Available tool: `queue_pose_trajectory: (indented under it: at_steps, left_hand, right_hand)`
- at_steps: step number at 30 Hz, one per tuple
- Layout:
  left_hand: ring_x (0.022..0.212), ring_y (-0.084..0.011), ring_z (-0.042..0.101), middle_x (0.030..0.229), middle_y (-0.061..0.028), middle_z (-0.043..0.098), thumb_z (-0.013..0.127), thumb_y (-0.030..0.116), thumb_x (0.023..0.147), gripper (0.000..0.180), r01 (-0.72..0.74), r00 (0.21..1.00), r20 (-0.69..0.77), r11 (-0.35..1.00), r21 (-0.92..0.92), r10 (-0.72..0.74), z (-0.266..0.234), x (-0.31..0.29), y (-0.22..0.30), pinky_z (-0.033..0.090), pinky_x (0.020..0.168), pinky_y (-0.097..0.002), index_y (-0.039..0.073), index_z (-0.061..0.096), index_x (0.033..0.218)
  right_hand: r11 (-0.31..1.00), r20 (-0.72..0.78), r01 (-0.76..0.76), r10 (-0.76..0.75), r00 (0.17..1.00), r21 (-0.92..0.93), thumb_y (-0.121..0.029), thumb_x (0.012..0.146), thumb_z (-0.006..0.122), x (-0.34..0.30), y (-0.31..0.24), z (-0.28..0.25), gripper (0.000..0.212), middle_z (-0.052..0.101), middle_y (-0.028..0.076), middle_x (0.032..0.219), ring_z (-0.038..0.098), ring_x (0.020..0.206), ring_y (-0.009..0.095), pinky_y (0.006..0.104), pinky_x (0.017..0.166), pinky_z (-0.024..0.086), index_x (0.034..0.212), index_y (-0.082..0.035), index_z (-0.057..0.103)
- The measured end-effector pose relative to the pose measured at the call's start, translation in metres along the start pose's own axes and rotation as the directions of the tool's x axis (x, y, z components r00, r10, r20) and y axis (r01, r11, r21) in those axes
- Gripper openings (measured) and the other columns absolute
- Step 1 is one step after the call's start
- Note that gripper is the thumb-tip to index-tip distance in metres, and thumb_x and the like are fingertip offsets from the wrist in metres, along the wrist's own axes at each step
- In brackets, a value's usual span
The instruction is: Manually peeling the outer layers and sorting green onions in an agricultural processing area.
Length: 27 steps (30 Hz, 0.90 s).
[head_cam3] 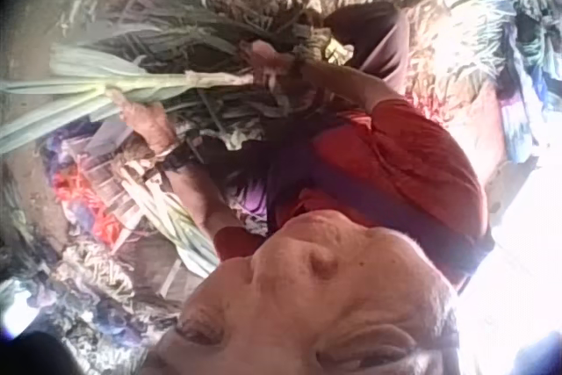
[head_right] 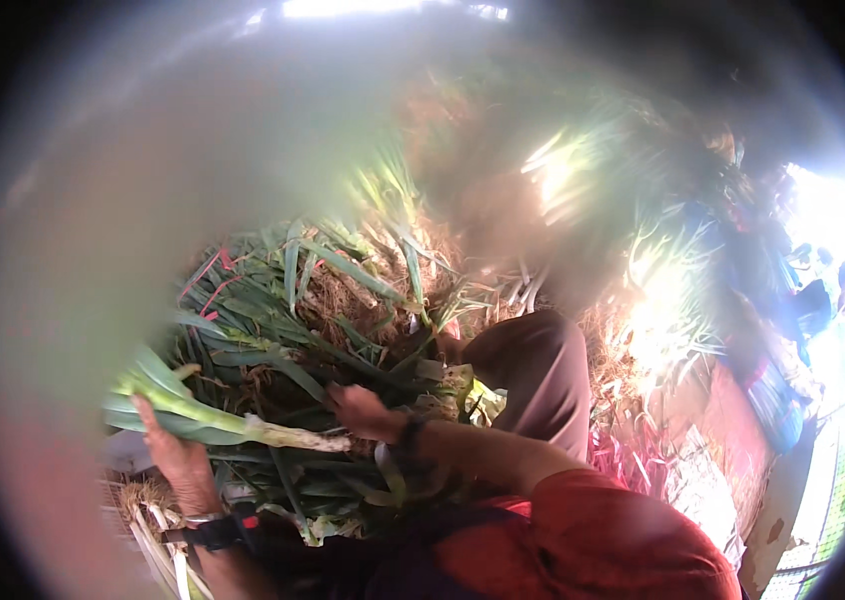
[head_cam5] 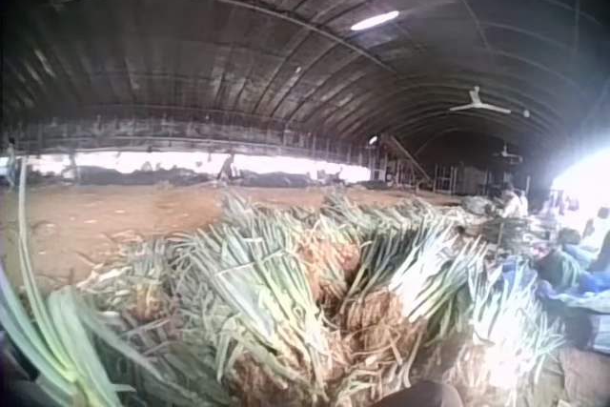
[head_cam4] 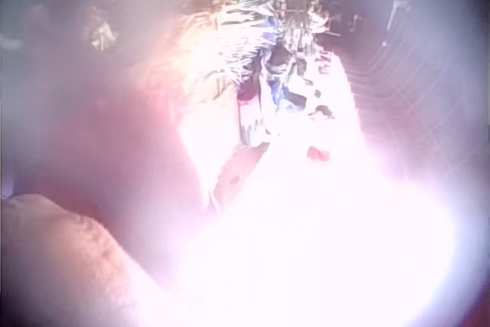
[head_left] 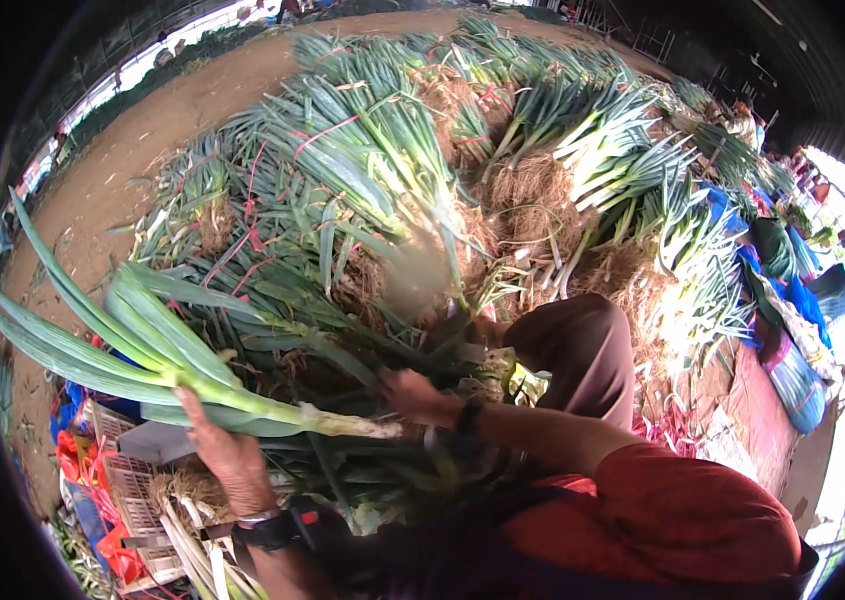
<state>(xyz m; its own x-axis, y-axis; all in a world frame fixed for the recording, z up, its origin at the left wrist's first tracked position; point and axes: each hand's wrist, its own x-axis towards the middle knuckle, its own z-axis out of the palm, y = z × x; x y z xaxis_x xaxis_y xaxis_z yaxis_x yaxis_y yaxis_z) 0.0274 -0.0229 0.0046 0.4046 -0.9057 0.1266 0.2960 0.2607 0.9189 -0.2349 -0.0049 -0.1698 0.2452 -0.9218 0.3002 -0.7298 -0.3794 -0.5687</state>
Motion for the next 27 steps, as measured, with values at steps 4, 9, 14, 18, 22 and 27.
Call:
queue_pose_trajectory:
  at_steps: [4,9,14,18,22,27]
  left_hand:
    - [0.101,-0.0228,0.058,0.115,-0.0157,0.058,0.059,0.037,0.09,0.054,0.171,0.984,0.087,0.95,-0.262,-0.153,0.0,0.028,0.007,0.051,0.083,-0.037,-0.001,0.046,0.128]
    - [0.097,-0.0228,0.057,0.114,-0.0126,0.058,0.07,0.041,0.081,0.063,0.054,0.99,-0.121,0.99,-0.127,-0.07,-0.021,0.025,0.017,0.049,0.084,-0.0386,-0.002,0.05,0.123]
    - [0.104,-0.0251,0.055,0.121,-0.0144,0.054,0.07,0.042,0.081,0.069,0.216,0.966,-0.097,0.954,-0.206,-0.239,-0.005,0.016,0.007,0.047,0.09,-0.0396,-0.003,0.045,0.127]
    - [0.089,-0.0223,0.059,0.109,-0.0095,0.058,0.059,0.051,0.086,0.062,0.193,0.98,0.008,0.942,-0.275,-0.199,0.012,0.013,0.0,0.052,0.075,-0.0367,0.005,0.046,0.126]
    - [0.093,-0.022,0.06,0.107,-0.0103,0.061,0.064,0.033,0.086,0.047,0.229,0.931,0.353,0.901,-0.368,-0.093,0.013,-0.011,0.012,0.05,0.082,-0.0362,0.005,0.05,0.122]
    - [0.09,-0.011,0.059,0.1,-0.0042,0.062,0.066,-0.006,0.08,0.032,0.134,0.953,0.302,0.886,-0.444,0.007,0.035,-0.031,0.001,0.049,0.083,-0.0288,0.005,0.056,0.109]
  right_hand:
    - [0.908,0.418,0.009,0.184,0.889,-0.419,-0.015,0.071,0.061,-0.138,0.126,-0.045,0.021,0.064,0.018,0.086,0.063,0.086,0.034,0.0481,0.076,0.046,0.09,-0.005,0.062]
    - [0.973,0.362,-0.23,0.205,0.91,0.026,-0.02,0.081,0.068,-0.056,0.031,-0.078,0.039,0.06,0.017,0.111,0.058,0.105,0.028,0.0378,0.088,0.046,0.115,-0.005,0.058]
    - [0.454,0.718,-0.609,-0.109,0.687,0.651,-0.02,0.085,0.069,0.006,-0.094,-0.094,0.042,0.061,0.008,0.109,0.057,0.104,0.018,0.032,0.089,0.047,0.119,-0.001,0.053]
    - [0.546,0.58,-0.406,-0.187,0.793,0.732,-0.015,0.087,0.066,-0.02,-0.1,-0.048,0.024,0.06,0.002,0.085,0.059,0.078,0.008,0.0254,0.069,0.049,0.103,-0.002,0.054]
    - [0.637,0.373,-0.223,-0.109,0.922,0.737,-0.012,0.089,0.061,-0.012,-0.131,-0.057,0.015,0.05,-0.001,0.069,0.048,0.06,0.006,0.0255,0.052,0.043,0.1,-0.003,0.054]
    - [0.724,0.228,-0.111,-0.066,0.971,0.681,-0.004,0.086,0.062,0.005,-0.138,-0.063,0.011,0.052,-0.003,0.064,0.05,0.053,0.005,0.0231,0.047,0.041,0.092,-0.004,0.053]
